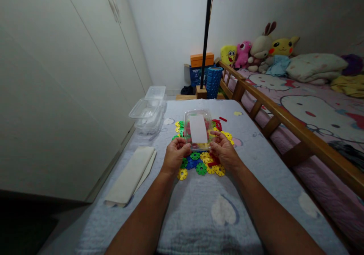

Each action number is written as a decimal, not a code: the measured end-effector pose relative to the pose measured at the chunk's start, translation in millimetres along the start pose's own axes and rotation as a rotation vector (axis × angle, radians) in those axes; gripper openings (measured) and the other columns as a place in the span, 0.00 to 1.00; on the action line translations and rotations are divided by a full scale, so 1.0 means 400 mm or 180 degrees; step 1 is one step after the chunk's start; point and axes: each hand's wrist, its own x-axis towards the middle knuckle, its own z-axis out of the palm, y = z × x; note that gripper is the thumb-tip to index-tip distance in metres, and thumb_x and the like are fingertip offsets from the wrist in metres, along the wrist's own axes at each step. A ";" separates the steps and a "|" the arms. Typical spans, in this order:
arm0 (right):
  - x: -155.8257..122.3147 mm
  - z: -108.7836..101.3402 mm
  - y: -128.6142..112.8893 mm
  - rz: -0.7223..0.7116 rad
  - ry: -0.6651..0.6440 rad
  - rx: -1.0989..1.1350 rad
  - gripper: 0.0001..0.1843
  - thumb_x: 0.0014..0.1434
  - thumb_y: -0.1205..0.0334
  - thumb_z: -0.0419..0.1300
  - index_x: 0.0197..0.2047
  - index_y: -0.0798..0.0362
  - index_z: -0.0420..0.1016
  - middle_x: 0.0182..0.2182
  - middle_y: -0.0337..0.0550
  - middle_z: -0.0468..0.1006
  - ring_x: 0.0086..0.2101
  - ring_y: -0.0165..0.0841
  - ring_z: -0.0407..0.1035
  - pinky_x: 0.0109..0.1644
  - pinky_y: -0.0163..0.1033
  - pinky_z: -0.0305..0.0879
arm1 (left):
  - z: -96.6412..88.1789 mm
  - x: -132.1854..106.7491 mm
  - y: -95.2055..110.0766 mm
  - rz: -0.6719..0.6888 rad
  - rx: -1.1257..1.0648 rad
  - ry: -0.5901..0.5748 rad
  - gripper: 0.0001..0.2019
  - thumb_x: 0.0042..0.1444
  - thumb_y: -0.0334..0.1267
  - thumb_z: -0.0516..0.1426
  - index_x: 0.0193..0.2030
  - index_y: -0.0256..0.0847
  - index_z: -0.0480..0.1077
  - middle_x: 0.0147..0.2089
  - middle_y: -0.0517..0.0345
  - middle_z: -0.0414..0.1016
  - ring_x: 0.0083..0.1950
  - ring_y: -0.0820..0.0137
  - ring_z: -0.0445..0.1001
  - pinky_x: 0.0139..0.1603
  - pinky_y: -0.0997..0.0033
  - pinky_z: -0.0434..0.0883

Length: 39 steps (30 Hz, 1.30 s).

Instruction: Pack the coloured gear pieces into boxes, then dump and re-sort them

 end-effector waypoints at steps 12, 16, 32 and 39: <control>0.004 -0.005 0.004 -0.0129 0.0025 -0.0208 0.27 0.48 0.57 0.69 0.51 0.45 0.68 0.25 0.25 0.65 0.20 0.23 0.63 0.24 0.30 0.58 | 0.003 0.005 -0.013 -0.0017 0.0054 0.0010 0.23 0.38 0.42 0.71 0.36 0.40 0.66 0.26 0.67 0.72 0.23 0.76 0.72 0.27 0.76 0.69; 0.005 -0.003 0.005 -0.0115 0.0008 -0.0147 0.27 0.48 0.57 0.70 0.51 0.45 0.69 0.26 0.26 0.66 0.21 0.24 0.65 0.25 0.31 0.61 | 0.003 0.006 -0.018 -0.0039 -0.0014 0.0050 0.23 0.39 0.42 0.72 0.37 0.40 0.66 0.28 0.67 0.73 0.24 0.77 0.72 0.29 0.76 0.71; 0.010 -0.010 0.019 -0.0316 0.0026 -0.0280 0.22 0.54 0.51 0.67 0.50 0.47 0.69 0.26 0.28 0.68 0.20 0.24 0.63 0.23 0.32 0.61 | 0.020 -0.001 0.015 0.0300 0.0114 0.0427 0.19 0.43 0.38 0.66 0.42 0.39 0.68 0.30 0.68 0.68 0.27 0.77 0.71 0.31 0.75 0.72; 0.013 -0.024 0.029 -0.0422 0.0289 -0.0600 0.22 0.54 0.51 0.66 0.50 0.48 0.70 0.30 0.30 0.68 0.22 0.24 0.62 0.24 0.32 0.60 | -0.031 0.060 0.182 0.0755 -0.0283 0.0948 0.17 0.42 0.35 0.65 0.39 0.38 0.68 0.28 0.68 0.69 0.25 0.79 0.70 0.32 0.75 0.74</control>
